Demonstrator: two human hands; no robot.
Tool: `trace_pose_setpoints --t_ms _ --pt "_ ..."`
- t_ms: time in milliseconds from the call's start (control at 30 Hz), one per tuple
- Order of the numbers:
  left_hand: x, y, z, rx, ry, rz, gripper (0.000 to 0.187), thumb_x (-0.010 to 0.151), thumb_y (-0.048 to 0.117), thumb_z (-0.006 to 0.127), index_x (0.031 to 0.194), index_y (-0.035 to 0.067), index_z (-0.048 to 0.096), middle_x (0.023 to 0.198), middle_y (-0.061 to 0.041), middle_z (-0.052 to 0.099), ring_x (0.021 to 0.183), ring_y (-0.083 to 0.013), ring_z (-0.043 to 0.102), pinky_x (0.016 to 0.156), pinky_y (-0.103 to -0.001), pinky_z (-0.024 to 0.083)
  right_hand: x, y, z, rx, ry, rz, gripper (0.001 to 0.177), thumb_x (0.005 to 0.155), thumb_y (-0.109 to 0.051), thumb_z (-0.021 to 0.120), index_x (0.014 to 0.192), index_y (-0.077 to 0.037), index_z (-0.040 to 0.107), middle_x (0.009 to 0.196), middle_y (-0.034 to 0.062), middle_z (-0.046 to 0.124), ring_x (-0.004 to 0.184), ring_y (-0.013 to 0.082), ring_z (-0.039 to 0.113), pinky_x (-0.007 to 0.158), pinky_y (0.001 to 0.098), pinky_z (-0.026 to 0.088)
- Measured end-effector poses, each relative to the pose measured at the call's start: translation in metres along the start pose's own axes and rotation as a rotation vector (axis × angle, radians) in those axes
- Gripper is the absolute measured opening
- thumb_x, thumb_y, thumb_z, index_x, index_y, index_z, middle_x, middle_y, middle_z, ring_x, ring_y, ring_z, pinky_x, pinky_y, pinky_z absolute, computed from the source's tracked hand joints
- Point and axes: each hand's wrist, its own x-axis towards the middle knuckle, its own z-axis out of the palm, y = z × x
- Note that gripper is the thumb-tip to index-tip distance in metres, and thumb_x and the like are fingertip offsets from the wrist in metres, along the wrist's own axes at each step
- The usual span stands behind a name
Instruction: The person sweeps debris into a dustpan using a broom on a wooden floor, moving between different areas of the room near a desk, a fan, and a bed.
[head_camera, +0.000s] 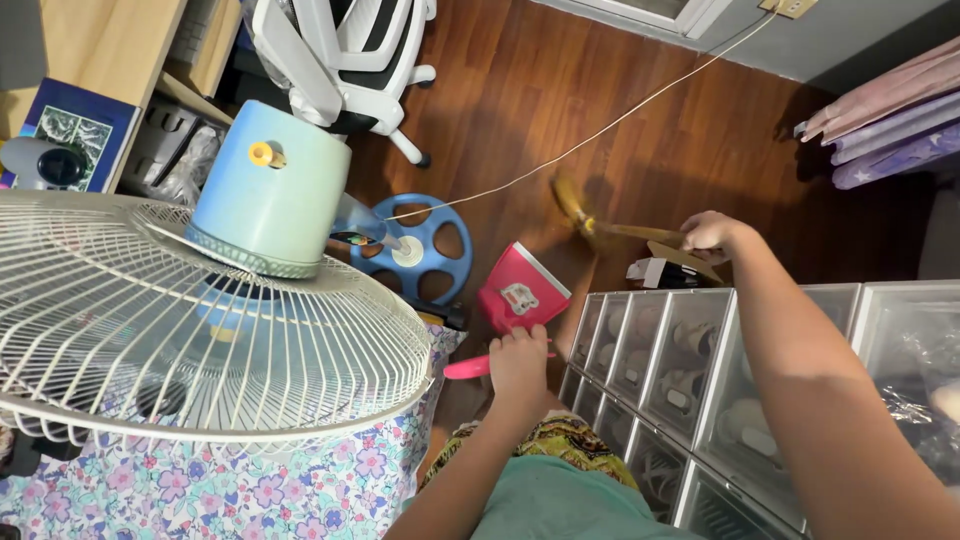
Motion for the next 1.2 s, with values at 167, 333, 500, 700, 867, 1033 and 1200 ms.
trace_pose_setpoints --t_ms 167,333,500,700,867,1033,1200 --pt "-0.006 0.007 0.028 0.002 0.082 -0.071 0.026 0.086 0.02 0.076 0.103 0.014 0.058 0.095 -0.009 0.068 0.09 -0.0269 0.072 0.085 -0.042 0.051 0.015 -0.005 0.03 0.065 0.099 0.048 0.043 0.086 -0.003 0.066 0.128 -0.005 0.071 0.075 0.0118 0.066 0.062 0.0229 0.061 0.055 0.0412 0.051" --pt "-0.021 0.013 0.049 -0.025 -0.021 -0.107 0.025 0.089 0.023 0.075 0.104 0.012 0.058 0.097 -0.011 0.068 0.089 -0.0288 0.072 0.082 -0.041 0.052 0.02 -0.008 0.064 -0.006 0.102 0.075 0.04 0.082 -0.002 0.073 0.122 -0.004 0.072 0.08 0.0139 0.066 0.066 0.0206 0.062 0.053 0.0393 0.051" --pt "-0.035 0.009 0.066 -0.014 -0.055 -0.075 0.025 0.088 0.018 0.076 0.103 0.01 0.058 0.096 -0.011 0.068 0.083 -0.0269 0.073 0.076 -0.039 0.053 0.006 -0.019 0.101 -0.171 0.078 0.042 0.044 0.085 -0.008 0.069 0.129 -0.008 0.068 0.091 0.0176 0.072 0.07 0.0262 0.07 0.057 0.0405 0.058" --pt "-0.031 -0.002 0.075 -0.148 -0.121 -0.031 0.032 0.084 0.01 0.076 0.11 0.006 0.058 0.107 -0.015 0.067 0.091 -0.0284 0.075 0.075 -0.04 0.058 -0.003 -0.022 0.149 -0.303 0.087 -0.065 0.052 0.085 -0.008 0.067 0.136 -0.009 0.062 0.111 0.02 0.075 0.082 0.0316 0.079 0.065 0.039 0.065" --pt "-0.027 -0.017 0.089 -0.244 -0.147 -0.029 0.032 0.087 0.01 0.075 0.113 0.003 0.058 0.112 -0.017 0.066 0.092 -0.0299 0.075 0.076 -0.041 0.059 -0.003 0.003 0.193 -0.547 0.231 -0.27 0.054 0.08 -0.009 0.066 0.133 -0.016 0.066 0.126 0.0207 0.067 0.121 0.0359 0.062 0.099 0.0431 0.053" --pt "-0.033 -0.018 0.106 -0.209 -0.129 -0.037 0.036 0.086 0.012 0.077 0.115 0.003 0.058 0.112 -0.017 0.067 0.093 -0.0293 0.076 0.077 -0.04 0.06 -0.022 0.018 0.2 -0.651 0.121 -0.269 0.063 0.078 -0.011 0.068 0.139 -0.025 0.062 0.136 0.0144 0.065 0.129 0.0335 0.061 0.107 0.0409 0.053" --pt "-0.057 -0.056 0.057 -0.471 -0.399 -0.029 0.066 0.076 0.049 0.074 0.122 0.006 0.054 0.104 -0.009 0.078 0.1 -0.0293 0.074 0.088 -0.049 0.053 -0.061 0.009 0.185 -0.66 0.015 -0.294 0.069 0.076 -0.006 0.071 0.141 -0.029 0.061 0.136 0.0137 0.064 0.123 0.0326 0.063 0.1 0.0405 0.055"
